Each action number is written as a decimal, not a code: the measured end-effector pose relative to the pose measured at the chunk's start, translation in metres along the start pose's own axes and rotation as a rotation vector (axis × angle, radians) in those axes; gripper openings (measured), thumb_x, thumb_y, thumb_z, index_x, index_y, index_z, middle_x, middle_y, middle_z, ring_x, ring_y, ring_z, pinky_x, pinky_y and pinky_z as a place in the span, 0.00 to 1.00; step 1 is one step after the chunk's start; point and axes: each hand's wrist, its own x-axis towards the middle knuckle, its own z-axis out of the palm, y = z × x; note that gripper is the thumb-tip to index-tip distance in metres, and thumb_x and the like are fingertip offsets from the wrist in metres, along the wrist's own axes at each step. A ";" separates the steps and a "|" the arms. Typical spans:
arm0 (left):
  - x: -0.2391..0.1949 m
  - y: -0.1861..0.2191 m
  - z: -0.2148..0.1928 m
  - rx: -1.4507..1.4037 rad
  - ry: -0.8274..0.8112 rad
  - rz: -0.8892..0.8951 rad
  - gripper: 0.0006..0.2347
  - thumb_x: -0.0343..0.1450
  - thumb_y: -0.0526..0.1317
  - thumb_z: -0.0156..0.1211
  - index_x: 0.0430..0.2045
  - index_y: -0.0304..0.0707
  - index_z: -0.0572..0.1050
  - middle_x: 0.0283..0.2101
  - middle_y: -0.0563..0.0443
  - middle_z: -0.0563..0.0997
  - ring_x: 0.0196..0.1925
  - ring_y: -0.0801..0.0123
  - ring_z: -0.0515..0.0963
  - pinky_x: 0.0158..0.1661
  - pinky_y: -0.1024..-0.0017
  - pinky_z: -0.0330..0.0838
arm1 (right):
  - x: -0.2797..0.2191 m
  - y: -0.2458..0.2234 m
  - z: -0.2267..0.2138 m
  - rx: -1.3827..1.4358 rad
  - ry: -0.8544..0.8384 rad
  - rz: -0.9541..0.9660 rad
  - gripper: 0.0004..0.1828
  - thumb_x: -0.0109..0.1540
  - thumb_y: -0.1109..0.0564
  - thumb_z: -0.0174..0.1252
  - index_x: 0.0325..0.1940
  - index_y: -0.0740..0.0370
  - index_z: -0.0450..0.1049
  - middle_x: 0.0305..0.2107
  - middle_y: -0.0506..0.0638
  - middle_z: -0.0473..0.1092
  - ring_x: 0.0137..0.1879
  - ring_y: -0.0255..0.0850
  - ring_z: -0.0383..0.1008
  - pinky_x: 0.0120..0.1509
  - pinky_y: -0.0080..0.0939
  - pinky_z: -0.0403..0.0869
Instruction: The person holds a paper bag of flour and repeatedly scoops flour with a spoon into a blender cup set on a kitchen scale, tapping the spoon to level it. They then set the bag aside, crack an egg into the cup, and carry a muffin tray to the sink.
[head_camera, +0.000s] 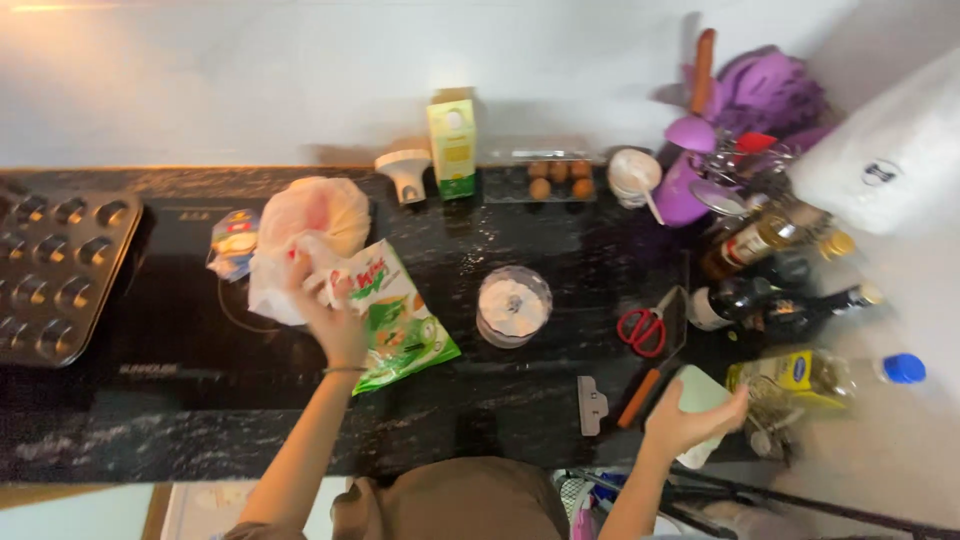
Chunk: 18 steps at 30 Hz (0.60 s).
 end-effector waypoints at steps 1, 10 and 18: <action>-0.002 -0.028 -0.016 -0.145 0.105 -0.074 0.22 0.73 0.32 0.61 0.62 0.31 0.64 0.60 0.43 0.69 0.62 0.59 0.69 0.63 0.64 0.65 | -0.016 -0.041 -0.016 0.275 -0.011 -0.213 0.37 0.60 0.62 0.67 0.69 0.60 0.56 0.59 0.62 0.56 0.67 0.53 0.57 0.72 0.53 0.61; -0.088 -0.103 -0.064 0.041 0.119 -0.210 0.19 0.70 0.32 0.65 0.54 0.30 0.67 0.54 0.41 0.68 0.54 0.62 0.70 0.57 0.66 0.67 | -0.172 -0.218 0.047 0.921 -1.333 -0.505 0.37 0.62 0.57 0.65 0.72 0.67 0.59 0.67 0.60 0.64 0.73 0.47 0.64 0.76 0.47 0.64; -0.113 -0.173 -0.062 -0.352 -0.364 -0.739 0.24 0.75 0.39 0.62 0.65 0.34 0.62 0.64 0.41 0.71 0.67 0.60 0.71 0.65 0.65 0.62 | -0.250 -0.203 0.324 0.690 -1.403 -0.104 0.67 0.59 0.34 0.72 0.79 0.79 0.39 0.59 0.73 0.66 0.54 0.44 0.70 0.54 0.43 0.74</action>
